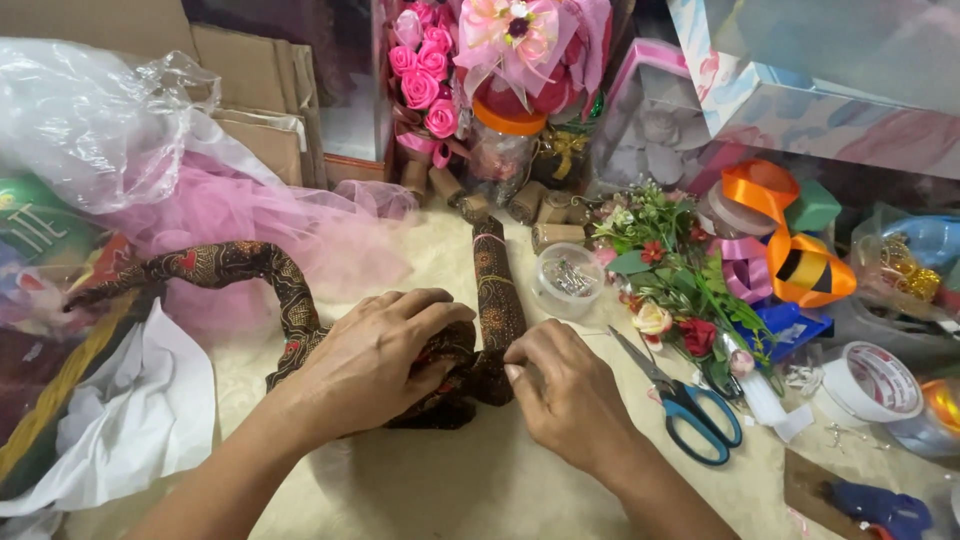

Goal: The person is assembling a decorative figure made of batik fabric, using pins and rubber bands to secure the folds and maintain the structural shape.

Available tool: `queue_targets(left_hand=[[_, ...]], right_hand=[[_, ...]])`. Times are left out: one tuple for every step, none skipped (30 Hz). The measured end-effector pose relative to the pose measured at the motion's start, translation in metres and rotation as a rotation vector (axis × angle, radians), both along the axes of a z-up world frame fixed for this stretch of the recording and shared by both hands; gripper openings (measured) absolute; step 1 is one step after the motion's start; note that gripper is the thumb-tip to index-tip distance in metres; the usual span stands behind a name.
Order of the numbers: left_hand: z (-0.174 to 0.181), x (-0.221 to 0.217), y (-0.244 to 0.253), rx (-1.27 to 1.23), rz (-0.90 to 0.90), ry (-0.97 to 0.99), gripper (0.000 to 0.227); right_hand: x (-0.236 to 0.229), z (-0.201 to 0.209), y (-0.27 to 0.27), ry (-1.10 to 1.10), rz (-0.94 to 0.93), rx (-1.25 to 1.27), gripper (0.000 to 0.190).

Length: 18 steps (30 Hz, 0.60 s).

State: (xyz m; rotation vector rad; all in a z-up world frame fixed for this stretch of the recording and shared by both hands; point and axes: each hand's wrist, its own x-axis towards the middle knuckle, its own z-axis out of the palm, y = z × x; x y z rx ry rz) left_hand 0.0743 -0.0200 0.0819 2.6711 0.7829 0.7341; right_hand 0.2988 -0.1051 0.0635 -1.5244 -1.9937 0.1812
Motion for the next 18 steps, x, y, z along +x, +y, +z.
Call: queue_targets(left_hand=[[0.002,0.0,0.002,-0.013,-0.011,-0.012,0.049],[0.002,0.0,0.002,-0.014,-0.011,-0.013,0.049],[0.002,0.0,0.003,-0.025,-0.006,-0.003,0.048],[0.002,0.001,0.004,-0.035,-0.001,0.008,0.047],[0.002,0.001,0.006,-0.035,-0.001,0.007,0.047],[0.002,0.002,0.007,-0.034,-0.001,0.02,0.047],[0.001,0.003,0.008,-0.035,-0.003,0.033,0.047],[0.0,0.004,0.009,-0.038,-0.005,0.033,0.047],[-0.002,0.005,0.01,-0.024,-0.003,0.028,0.047],[-0.004,0.007,0.01,-0.01,-0.002,0.024,0.047],[-0.004,0.008,0.01,-0.011,-0.002,0.024,0.047],[-0.004,0.009,0.011,-0.022,0.006,0.039,0.049],[-0.004,0.009,0.011,-0.034,0.014,0.054,0.051],[-0.005,0.01,0.011,-0.035,0.013,0.053,0.051],[-0.005,0.01,0.012,-0.034,0.021,0.041,0.05],[-0.006,0.01,0.012,-0.033,0.029,0.028,0.049],[-0.008,0.01,0.013,-0.035,0.031,0.028,0.049],[-0.01,0.01,0.013,-0.018,0.037,0.03,0.048]], right_hand=[[0.001,-0.002,0.0,-0.043,-0.004,0.003,0.009],[0.001,-0.004,0.0,-0.044,-0.004,0.001,0.009],[0.001,-0.006,0.001,-0.043,0.008,-0.003,0.01],[0.001,-0.007,0.001,-0.042,0.021,-0.007,0.011],[-0.001,-0.008,0.003,-0.043,0.021,-0.007,0.011],[-0.002,-0.008,0.005,-0.007,0.037,0.013,0.011],[-0.004,-0.008,0.006,0.029,0.051,0.031,0.011],[-0.005,-0.012,0.008,0.028,0.049,0.028,0.011],[-0.006,-0.015,0.01,0.036,0.042,0.043,0.013],[-0.007,-0.018,0.013,0.045,0.035,0.057,0.015],[-0.009,-0.017,0.014,0.044,0.035,0.057,0.015],[-0.012,-0.017,0.015,0.065,0.04,0.084,0.015],[-0.015,-0.017,0.015,0.086,0.045,0.111,0.015],[-0.015,-0.018,0.015,0.085,0.044,0.109,0.015],[-0.016,-0.02,0.014,0.113,0.047,0.104,0.017],[-0.017,-0.022,0.013,0.14,0.049,0.098,0.019],[-0.018,-0.022,0.012,0.14,0.051,0.096,0.019],[-0.02,-0.022,0.011,0.174,0.047,0.111,0.02]])
